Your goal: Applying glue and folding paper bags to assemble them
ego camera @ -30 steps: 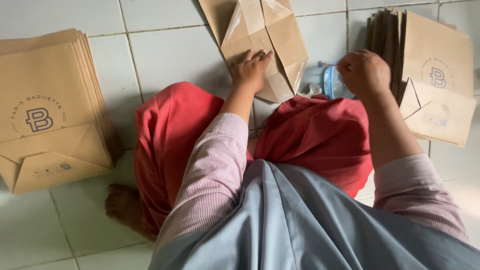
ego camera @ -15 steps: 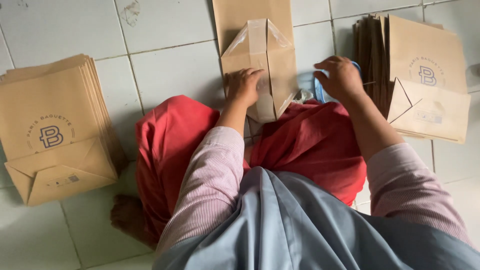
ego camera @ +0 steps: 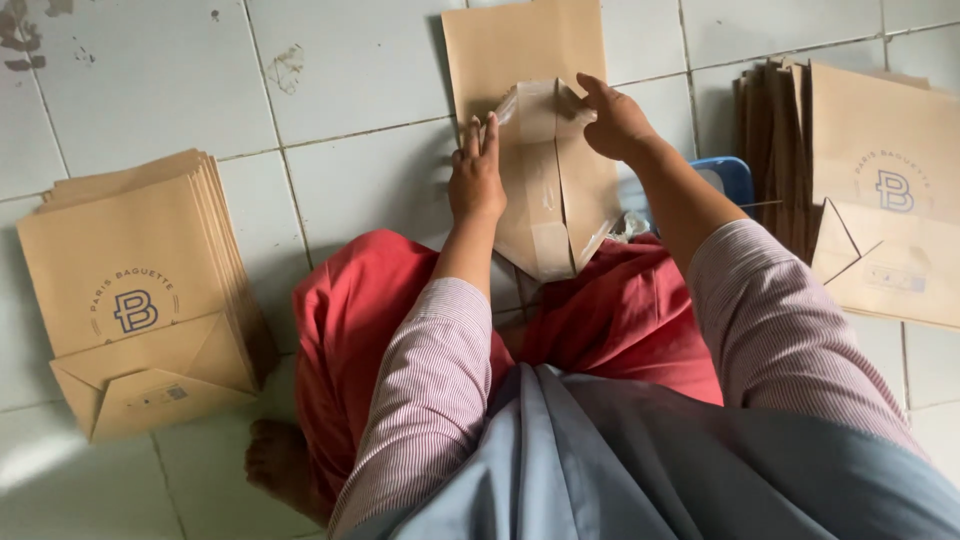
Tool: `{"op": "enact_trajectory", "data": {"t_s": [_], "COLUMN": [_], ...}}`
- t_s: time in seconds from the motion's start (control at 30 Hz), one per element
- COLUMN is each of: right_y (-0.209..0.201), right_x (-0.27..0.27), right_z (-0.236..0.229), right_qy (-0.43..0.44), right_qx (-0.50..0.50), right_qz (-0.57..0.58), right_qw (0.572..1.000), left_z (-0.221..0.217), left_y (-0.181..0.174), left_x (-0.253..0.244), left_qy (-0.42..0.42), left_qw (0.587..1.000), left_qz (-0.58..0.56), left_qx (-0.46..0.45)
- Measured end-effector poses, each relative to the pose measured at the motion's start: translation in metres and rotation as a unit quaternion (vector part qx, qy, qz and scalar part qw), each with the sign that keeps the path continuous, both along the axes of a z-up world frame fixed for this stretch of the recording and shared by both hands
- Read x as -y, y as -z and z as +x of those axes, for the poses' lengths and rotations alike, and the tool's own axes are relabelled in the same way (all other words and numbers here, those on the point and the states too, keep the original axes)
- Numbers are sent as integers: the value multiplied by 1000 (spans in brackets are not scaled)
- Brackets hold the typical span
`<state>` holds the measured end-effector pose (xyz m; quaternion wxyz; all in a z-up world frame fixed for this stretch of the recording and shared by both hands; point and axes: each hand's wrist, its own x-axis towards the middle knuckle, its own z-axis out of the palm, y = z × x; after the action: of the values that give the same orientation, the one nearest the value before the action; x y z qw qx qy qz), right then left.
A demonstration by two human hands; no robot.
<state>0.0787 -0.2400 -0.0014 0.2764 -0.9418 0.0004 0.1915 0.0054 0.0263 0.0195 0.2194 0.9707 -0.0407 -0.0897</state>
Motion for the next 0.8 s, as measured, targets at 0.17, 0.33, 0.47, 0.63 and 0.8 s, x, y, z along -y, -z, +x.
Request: {"op": "enact_trajectory", "data": {"t_s": [0.17, 0.33, 0.47, 0.63, 0.8], "right_y": [-21, -65, -40, -5, 11], "right_x": [-10, -26, -23, -44, -100], "right_z": [-24, -63, -80, -81, -93], "right_qy": [-102, -151, -178, -200, -214], "right_qx": [23, 43, 81, 158, 166], "right_qz": [-74, -128, -170, -282, -216], "right_qw": [992, 979, 966, 925, 938], "left_z": [-3, -16, -16, -13, -21], "left_y": [25, 40, 58, 64, 32], "left_x": [3, 7, 14, 15, 19], "left_qy": [-15, -42, -27, 9, -4], "left_qw": [999, 973, 923, 920, 917], "left_qz": [16, 46, 82, 85, 123], "left_qx": [30, 222, 375, 381, 381]}}
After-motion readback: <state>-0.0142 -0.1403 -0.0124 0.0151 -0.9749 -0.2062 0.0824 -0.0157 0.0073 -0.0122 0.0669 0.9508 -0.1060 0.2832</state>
